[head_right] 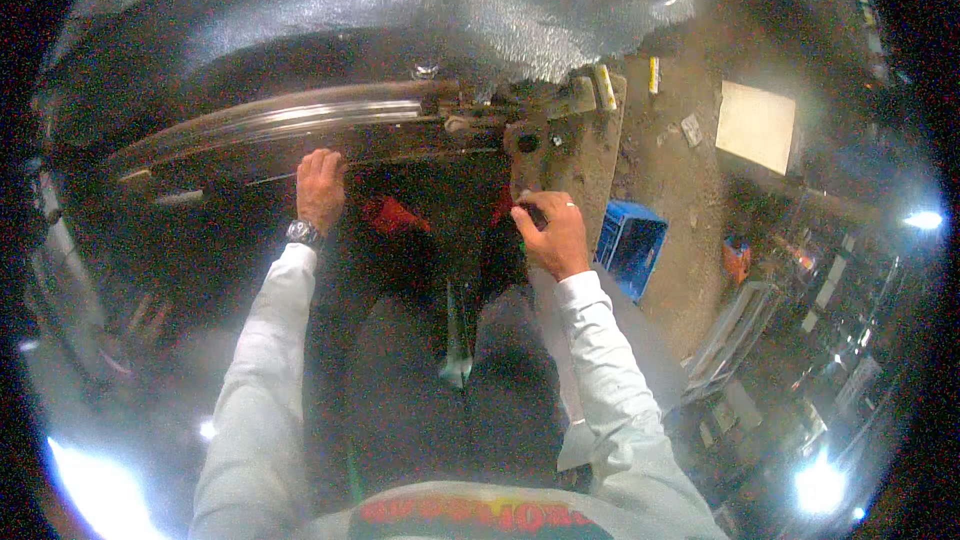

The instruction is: The person repeatedly bends a thin metal rod into a curved shape using a metal bending jig. They place the rod into the jig, apply pressure to bend it, and then remove it to inspect the curvature before repeating the process.

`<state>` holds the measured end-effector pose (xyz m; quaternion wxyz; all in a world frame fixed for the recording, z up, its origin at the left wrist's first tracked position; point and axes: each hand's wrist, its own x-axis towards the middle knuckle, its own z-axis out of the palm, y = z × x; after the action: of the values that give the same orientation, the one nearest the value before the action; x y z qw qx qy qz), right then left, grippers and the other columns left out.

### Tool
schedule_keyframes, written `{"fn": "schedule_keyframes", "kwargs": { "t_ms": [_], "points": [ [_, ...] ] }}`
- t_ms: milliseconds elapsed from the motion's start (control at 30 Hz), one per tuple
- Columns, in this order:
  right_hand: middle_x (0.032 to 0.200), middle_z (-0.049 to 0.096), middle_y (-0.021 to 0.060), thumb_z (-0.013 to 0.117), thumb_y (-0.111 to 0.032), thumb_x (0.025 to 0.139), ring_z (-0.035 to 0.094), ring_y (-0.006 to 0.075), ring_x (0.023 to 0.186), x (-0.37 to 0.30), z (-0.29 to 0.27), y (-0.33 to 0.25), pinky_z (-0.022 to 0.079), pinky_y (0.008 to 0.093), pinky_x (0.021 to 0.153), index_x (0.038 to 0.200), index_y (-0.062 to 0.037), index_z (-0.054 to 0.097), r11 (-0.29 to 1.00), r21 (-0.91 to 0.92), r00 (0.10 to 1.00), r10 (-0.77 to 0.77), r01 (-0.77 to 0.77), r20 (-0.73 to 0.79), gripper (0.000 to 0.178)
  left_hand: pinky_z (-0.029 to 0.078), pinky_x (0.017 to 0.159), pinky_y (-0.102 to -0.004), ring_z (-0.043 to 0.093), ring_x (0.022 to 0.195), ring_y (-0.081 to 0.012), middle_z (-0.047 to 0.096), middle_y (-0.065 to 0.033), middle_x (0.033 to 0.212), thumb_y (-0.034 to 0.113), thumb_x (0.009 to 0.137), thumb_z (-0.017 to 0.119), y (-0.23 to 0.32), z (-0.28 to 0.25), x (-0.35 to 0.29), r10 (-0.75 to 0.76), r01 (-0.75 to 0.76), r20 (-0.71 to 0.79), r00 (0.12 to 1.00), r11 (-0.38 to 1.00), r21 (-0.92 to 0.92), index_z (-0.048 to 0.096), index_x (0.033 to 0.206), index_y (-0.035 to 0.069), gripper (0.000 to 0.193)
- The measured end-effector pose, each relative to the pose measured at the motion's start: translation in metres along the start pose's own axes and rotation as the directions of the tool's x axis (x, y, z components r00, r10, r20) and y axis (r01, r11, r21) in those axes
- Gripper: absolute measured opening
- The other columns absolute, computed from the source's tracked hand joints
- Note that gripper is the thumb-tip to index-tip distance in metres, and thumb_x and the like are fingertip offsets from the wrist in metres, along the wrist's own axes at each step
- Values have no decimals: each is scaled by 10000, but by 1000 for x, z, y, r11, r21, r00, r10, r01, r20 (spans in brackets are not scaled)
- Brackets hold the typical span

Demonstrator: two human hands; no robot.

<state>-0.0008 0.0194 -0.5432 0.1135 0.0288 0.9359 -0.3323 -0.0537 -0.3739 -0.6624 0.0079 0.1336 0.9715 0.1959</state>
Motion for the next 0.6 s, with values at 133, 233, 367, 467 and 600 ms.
{"fn": "schedule_keyframes", "kwargs": {
  "t_ms": [133,233,367,467,600],
  "points": [
    [942,713,149,774,-394,863,698,286,848,54,-3,-37,541,375,778,1024,-10,725,996,43,995,79,-81,58,419,454,917,-448,563,1076,-329,597,-109,1110,113,908,644,6,-3,-1,-47,47,12,999,998,35,586,1087,86,190],
    [931,725,223,606,-725,856,705,404,905,102,9,-88,551,485,802,846,-23,685,957,-231,953,223,-173,208,707,454,931,-451,565,1088,-332,597,-112,1118,117,914,645,10,-2,-3,-74,75,-7,997,994,79,589,1091,89,188],
    [928,742,234,661,-468,890,743,364,879,134,33,-91,587,487,774,936,-1,716,947,-321,892,171,-31,418,472,456,946,-461,568,1093,-346,600,-126,1144,130,932,626,19,-4,-6,-122,119,12,992,982,146,595,1102,90,178],
    [921,736,153,590,-173,924,732,315,865,140,45,-73,574,454,706,947,-104,718,892,-383,906,-65,241,417,148,456,951,-466,561,1107,-352,596,-131,1162,103,925,604,25,-1,-1,-137,127,51,989,978,168,594,1121,84,197],
    [1043,578,156,593,-219,921,627,318,961,152,11,-55,522,482,799,907,-53,658,544,-343,640,-695,766,328,178,455,946,-465,556,1111,-356,590,-133,1163,86,918,595,36,4,1,-173,162,53,984,973,162,599,1137,78,219]
  ]
}}
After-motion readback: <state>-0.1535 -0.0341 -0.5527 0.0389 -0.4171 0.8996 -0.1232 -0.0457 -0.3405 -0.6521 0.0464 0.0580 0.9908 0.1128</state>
